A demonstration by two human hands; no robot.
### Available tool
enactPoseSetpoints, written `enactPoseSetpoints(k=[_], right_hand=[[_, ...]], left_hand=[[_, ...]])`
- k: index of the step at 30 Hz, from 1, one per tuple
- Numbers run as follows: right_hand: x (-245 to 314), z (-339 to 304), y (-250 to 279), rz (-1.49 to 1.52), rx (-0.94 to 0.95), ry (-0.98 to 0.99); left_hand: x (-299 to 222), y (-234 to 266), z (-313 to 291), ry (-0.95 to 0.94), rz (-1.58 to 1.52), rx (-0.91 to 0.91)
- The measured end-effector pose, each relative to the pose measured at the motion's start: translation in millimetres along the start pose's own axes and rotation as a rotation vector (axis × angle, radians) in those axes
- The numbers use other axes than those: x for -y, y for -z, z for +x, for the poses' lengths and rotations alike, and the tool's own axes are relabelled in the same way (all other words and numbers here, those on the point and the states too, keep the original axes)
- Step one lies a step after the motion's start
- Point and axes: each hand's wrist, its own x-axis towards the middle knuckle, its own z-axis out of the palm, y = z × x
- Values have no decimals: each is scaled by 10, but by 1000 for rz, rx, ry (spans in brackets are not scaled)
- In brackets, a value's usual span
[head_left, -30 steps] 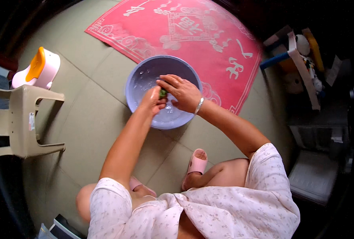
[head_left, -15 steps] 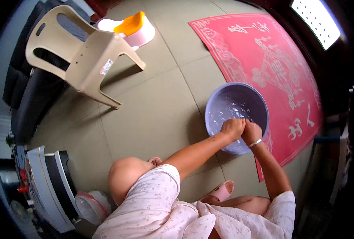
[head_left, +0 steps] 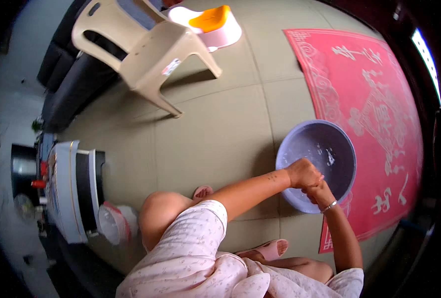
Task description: The person wipes a table surface with a cloth, then rinses the cloth in a basin of water and uses it to scrub the floor.
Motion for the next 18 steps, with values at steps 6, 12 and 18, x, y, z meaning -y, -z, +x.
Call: enactPoseSetpoints(k=[6,12,18], right_hand=[[487,-128,367,-91,171,43],[620,-72,472,213,209,329],[618,-115,491,273,182,626]], left_hand=[[-194,395,71,739,-413,95],[-275,618,165,711,-504,-107],[-333,877,194,632,-421,-207]])
